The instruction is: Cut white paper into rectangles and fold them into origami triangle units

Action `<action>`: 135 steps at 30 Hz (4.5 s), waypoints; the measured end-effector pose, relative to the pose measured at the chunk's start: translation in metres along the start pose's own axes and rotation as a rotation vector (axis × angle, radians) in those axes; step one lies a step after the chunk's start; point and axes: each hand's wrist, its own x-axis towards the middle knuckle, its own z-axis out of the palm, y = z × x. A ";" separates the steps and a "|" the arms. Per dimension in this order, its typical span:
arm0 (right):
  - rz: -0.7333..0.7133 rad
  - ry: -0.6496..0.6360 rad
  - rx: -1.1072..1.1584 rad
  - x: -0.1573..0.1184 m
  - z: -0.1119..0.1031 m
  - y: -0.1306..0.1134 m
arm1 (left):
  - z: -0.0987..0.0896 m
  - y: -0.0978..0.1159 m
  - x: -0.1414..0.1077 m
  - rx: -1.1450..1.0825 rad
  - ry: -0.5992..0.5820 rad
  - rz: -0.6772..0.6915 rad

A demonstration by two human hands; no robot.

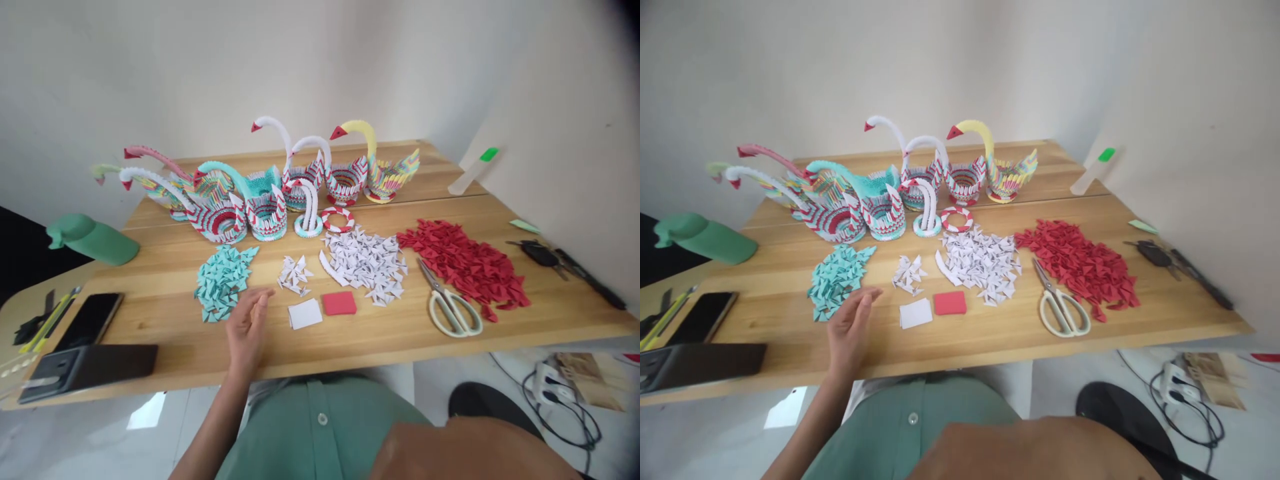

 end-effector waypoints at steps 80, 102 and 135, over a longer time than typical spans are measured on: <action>0.028 0.296 -0.509 0.020 0.081 0.131 | 0.004 -0.017 -0.011 0.470 -0.402 0.351; 0.007 0.573 -0.403 -0.005 0.083 0.108 | -0.017 0.005 0.015 0.500 -0.291 0.536; 0.059 0.619 -0.385 -0.021 0.082 0.112 | -0.039 -0.023 0.130 1.252 -0.307 0.379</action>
